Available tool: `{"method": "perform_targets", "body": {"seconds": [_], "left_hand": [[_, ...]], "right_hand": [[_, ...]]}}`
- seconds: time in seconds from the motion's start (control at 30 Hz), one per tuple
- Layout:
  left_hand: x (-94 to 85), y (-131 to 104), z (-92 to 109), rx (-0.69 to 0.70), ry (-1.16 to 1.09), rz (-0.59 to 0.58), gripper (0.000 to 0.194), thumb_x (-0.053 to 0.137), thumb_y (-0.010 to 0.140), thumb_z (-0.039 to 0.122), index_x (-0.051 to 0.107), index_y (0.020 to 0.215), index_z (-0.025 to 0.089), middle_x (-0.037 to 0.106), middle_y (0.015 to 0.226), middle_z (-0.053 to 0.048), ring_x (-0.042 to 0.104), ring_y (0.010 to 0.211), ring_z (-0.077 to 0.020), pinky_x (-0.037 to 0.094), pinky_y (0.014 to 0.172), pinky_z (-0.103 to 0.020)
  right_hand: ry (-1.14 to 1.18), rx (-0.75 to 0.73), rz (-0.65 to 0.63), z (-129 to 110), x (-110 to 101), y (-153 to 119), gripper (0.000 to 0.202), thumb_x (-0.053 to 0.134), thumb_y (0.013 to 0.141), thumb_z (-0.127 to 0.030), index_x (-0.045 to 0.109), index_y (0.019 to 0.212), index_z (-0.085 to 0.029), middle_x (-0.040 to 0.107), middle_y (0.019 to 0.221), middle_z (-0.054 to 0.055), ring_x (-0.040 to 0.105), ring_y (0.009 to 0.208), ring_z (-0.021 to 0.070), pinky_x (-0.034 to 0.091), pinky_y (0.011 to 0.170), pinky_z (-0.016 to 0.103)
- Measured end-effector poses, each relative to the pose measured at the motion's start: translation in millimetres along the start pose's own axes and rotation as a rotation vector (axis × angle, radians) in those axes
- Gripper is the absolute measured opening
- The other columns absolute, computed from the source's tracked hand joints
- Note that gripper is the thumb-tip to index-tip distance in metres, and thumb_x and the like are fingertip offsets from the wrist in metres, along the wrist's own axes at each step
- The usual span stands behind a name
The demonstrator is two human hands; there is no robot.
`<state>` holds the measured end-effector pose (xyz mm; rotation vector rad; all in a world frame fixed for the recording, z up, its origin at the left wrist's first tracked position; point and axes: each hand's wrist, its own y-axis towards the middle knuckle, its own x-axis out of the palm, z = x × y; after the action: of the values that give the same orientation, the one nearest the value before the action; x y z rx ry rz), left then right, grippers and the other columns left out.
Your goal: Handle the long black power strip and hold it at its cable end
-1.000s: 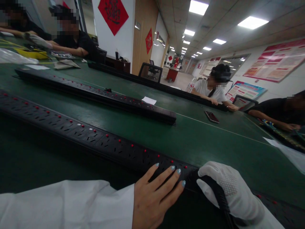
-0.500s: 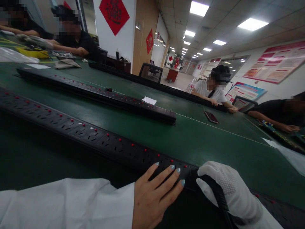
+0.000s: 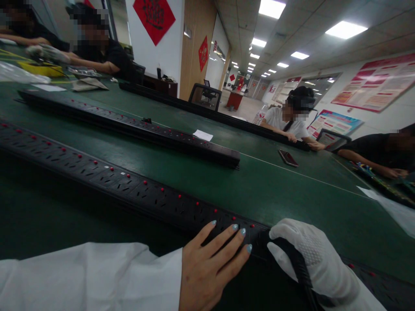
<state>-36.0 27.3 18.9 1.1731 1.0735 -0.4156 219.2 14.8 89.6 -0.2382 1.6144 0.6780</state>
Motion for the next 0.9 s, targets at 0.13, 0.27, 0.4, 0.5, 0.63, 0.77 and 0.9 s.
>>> {"method": "perform_targets", "body": {"seconds": [0.13, 0.27, 0.4, 0.5, 0.63, 0.77, 0.9], "left_hand": [[0.8, 0, 0, -0.004, -0.024, 0.015, 0.047, 0.045, 0.093, 0.024, 0.039, 0.139, 0.018, 0.037, 0.146, -0.005, 0.027, 0.135, -0.0223, 0.004, 0.110, -0.045], [1.1, 0, -1, 0.004, -0.040, 0.013, 0.048, 0.046, 0.092, 0.023, 0.039, 0.139, 0.018, 0.038, 0.145, -0.005, 0.028, 0.134, -0.0228, 0.003, 0.110, -0.045], [2.3, 0, 0, -0.007, -0.019, 0.035, 0.044, 0.044, 0.094, 0.024, 0.042, 0.137, 0.019, 0.037, 0.145, -0.004, 0.028, 0.135, -0.0214, 0.005, 0.111, -0.045], [3.5, 0, 1, -0.014, -0.003, 0.054, 0.043, 0.044, 0.094, 0.024, 0.043, 0.136, 0.021, 0.037, 0.146, -0.003, 0.027, 0.135, -0.0206, 0.008, 0.111, -0.045], [5.5, 0, 1, -0.017, -0.025, 0.090, 0.041, 0.042, 0.095, 0.024, 0.045, 0.136, 0.019, 0.040, 0.144, -0.003, 0.030, 0.134, -0.0207, 0.008, 0.110, -0.044], [9.1, 1, 1, -0.018, -0.023, 0.138, 0.037, 0.041, 0.095, 0.023, 0.050, 0.131, 0.019, 0.045, 0.140, -0.003, 0.034, 0.132, -0.0206, 0.010, 0.110, -0.044], [14.3, 4, 2, -0.028, 0.002, 0.233, 0.029, 0.048, 0.094, 0.023, 0.057, 0.122, 0.024, 0.054, 0.133, 0.001, 0.039, 0.129, -0.0164, 0.016, 0.110, -0.041]], "right_hand": [[0.022, 0.023, -0.016, 0, 0, -1, 0.009, 0.053, 0.083, -0.027, 0.058, 0.082, -0.019, 0.058, 0.071, 0.001, 0.053, 0.060, 0.0108, 0.041, 0.056, 0.024], [0.023, 0.027, -0.034, 0, -1, -1, 0.008, 0.053, 0.083, -0.026, 0.058, 0.083, -0.020, 0.058, 0.073, 0.001, 0.053, 0.062, 0.0115, 0.041, 0.057, 0.025], [0.003, 0.018, -0.014, -1, -1, 1, 0.009, 0.052, 0.083, -0.027, 0.058, 0.082, -0.020, 0.058, 0.072, 0.001, 0.053, 0.061, 0.0117, 0.041, 0.057, 0.025], [-0.026, 0.003, 0.002, -2, -1, 1, 0.010, 0.052, 0.083, -0.027, 0.058, 0.081, -0.020, 0.058, 0.070, 0.001, 0.053, 0.060, 0.0114, 0.041, 0.055, 0.024], [-0.018, 0.009, -0.001, -1, 1, -1, 0.009, 0.052, 0.083, -0.027, 0.058, 0.081, -0.020, 0.058, 0.069, 0.001, 0.053, 0.059, 0.0110, 0.041, 0.055, 0.024], [-0.025, -0.012, 0.027, 1, 2, -2, 0.008, 0.053, 0.083, -0.027, 0.058, 0.083, -0.021, 0.059, 0.071, 0.001, 0.055, 0.059, 0.0113, 0.043, 0.054, 0.024], [-0.039, -0.054, 0.112, 5, 4, 2, 0.011, 0.053, 0.082, -0.031, 0.061, 0.082, -0.023, 0.061, 0.068, 0.001, 0.056, 0.054, 0.0129, 0.044, 0.048, 0.025]]}}
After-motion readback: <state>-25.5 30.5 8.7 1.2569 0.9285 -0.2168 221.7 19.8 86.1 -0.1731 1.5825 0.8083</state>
